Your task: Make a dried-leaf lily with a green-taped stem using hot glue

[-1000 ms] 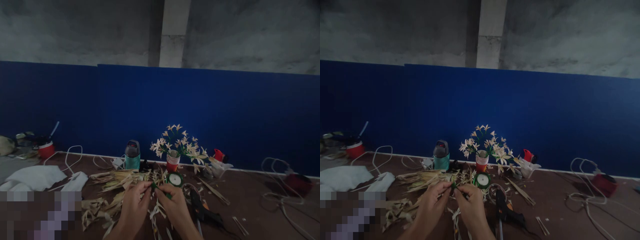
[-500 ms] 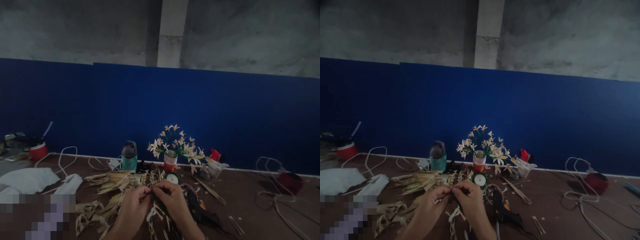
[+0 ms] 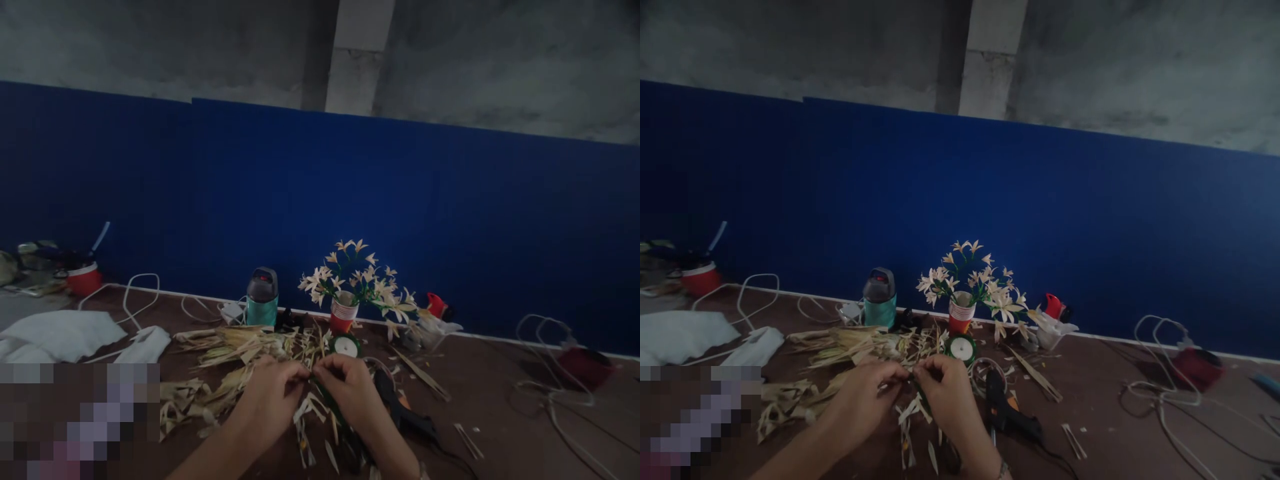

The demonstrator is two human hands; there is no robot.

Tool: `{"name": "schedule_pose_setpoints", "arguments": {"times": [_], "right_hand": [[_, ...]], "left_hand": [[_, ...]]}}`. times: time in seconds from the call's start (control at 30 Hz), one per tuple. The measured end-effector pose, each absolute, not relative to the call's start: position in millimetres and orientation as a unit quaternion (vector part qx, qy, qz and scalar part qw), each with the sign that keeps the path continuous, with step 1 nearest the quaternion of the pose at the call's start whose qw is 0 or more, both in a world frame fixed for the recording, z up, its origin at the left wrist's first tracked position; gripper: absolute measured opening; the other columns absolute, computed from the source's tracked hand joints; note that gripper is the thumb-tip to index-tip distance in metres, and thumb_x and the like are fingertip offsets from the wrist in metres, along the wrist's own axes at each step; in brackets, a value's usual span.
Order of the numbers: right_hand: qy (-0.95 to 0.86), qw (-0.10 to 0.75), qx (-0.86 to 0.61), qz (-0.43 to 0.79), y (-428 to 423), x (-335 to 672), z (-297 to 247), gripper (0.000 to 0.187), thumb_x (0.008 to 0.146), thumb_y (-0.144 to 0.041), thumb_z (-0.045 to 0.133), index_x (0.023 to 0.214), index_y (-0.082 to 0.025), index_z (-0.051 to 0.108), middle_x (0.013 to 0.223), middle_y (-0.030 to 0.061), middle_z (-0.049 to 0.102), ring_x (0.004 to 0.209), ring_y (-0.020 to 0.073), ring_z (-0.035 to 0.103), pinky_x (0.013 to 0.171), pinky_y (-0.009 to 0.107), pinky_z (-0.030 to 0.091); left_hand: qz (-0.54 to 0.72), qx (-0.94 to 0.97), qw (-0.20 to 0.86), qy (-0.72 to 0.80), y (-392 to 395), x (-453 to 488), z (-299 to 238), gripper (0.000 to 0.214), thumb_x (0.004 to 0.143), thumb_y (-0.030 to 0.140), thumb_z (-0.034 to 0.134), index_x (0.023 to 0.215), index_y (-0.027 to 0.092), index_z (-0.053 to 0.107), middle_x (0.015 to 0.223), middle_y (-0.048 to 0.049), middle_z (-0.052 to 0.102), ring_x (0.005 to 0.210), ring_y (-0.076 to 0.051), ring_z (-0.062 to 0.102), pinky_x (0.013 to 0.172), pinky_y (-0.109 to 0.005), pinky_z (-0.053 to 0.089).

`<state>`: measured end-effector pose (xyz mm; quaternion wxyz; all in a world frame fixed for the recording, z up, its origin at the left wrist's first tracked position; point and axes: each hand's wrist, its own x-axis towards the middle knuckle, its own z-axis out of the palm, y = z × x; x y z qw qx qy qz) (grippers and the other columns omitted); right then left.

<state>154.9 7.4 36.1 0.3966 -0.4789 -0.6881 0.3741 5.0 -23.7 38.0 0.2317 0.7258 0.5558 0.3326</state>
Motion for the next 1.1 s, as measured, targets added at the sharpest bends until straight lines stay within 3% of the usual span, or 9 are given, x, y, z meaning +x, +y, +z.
{"name": "schedule_pose_setpoints", "arguments": {"times": [0.1,0.23,0.4,0.5,0.77,1.0,1.1], "right_hand": [[-0.69,0.382,-0.482,0.382,6.8,155.5,37.2,0.016,0.068,-0.024,0.055,0.061,-0.013,0.065,0.058,0.0023,0.064,0.059,0.0155,0.056,0.056,0.023,0.042],[-0.682,0.371,-0.476,0.413,7.8,156.5,36.2,0.015,0.067,-0.024,0.056,0.061,-0.013,0.066,0.057,0.0021,0.063,0.058,0.0152,0.056,0.055,0.023,0.042],[-0.675,0.374,-0.449,0.451,11.8,159.4,31.6,0.015,0.066,-0.025,0.059,0.073,-0.013,0.067,0.065,0.002,0.066,0.062,0.0145,0.058,0.058,0.022,0.043],[-0.671,0.371,-0.463,0.445,12.5,161.1,30.0,0.012,0.063,-0.021,0.06,0.069,-0.013,0.066,0.062,0.0014,0.064,0.06,0.014,0.056,0.057,0.022,0.042],[-0.678,0.366,-0.482,0.416,11.6,158.3,29.8,0.011,0.065,-0.019,0.056,0.063,-0.013,0.065,0.056,-0.0004,0.062,0.056,0.0132,0.053,0.053,0.021,0.04],[-0.694,0.364,-0.457,0.422,12.3,158.7,29.4,0.01,0.065,-0.017,0.055,0.064,-0.013,0.065,0.058,0.0,0.062,0.057,0.0128,0.053,0.054,0.021,0.04],[-0.689,0.364,-0.465,0.419,12.4,158.8,30.1,0.009,0.064,-0.018,0.057,0.063,-0.013,0.064,0.057,0.0,0.061,0.057,0.0128,0.053,0.055,0.021,0.04]], "left_hand": [[0.357,0.67,0.372,0.534,-17.5,3.5,36.5,0.021,0.074,0.025,0.049,0.074,0.017,0.068,0.073,-0.0018,0.07,0.07,-0.018,0.061,0.064,-0.025,0.043],[0.363,0.628,0.438,0.532,-13.0,1.3,33.5,0.018,0.068,0.025,0.052,0.067,0.014,0.066,0.065,-0.0009,0.067,0.065,-0.016,0.059,0.061,-0.024,0.043],[0.397,0.611,0.432,0.531,-13.8,2.3,32.8,0.014,0.066,0.026,0.055,0.066,0.014,0.063,0.062,-0.0003,0.065,0.063,-0.015,0.057,0.06,-0.024,0.042],[0.395,0.622,0.403,0.543,-15.0,3.6,33.3,0.014,0.067,0.023,0.053,0.067,0.015,0.064,0.063,-0.0007,0.065,0.063,-0.016,0.057,0.06,-0.024,0.042],[0.336,0.695,0.179,0.611,-21.9,5.7,32.2,0.019,0.073,0.027,0.052,0.07,0.023,0.07,0.069,-0.0019,0.069,0.076,-0.023,0.055,0.072,-0.031,0.038],[0.349,0.679,0.345,0.545,-15.8,2.2,31.2,0.021,0.072,0.022,0.049,0.074,0.019,0.07,0.073,-0.001,0.071,0.07,-0.018,0.062,0.064,-0.023,0.043],[0.352,0.675,0.354,0.543,-16.1,2.6,32.0,0.022,0.072,0.021,0.048,0.07,0.018,0.07,0.069,-0.0005,0.07,0.068,-0.017,0.061,0.061,-0.022,0.042]]}}
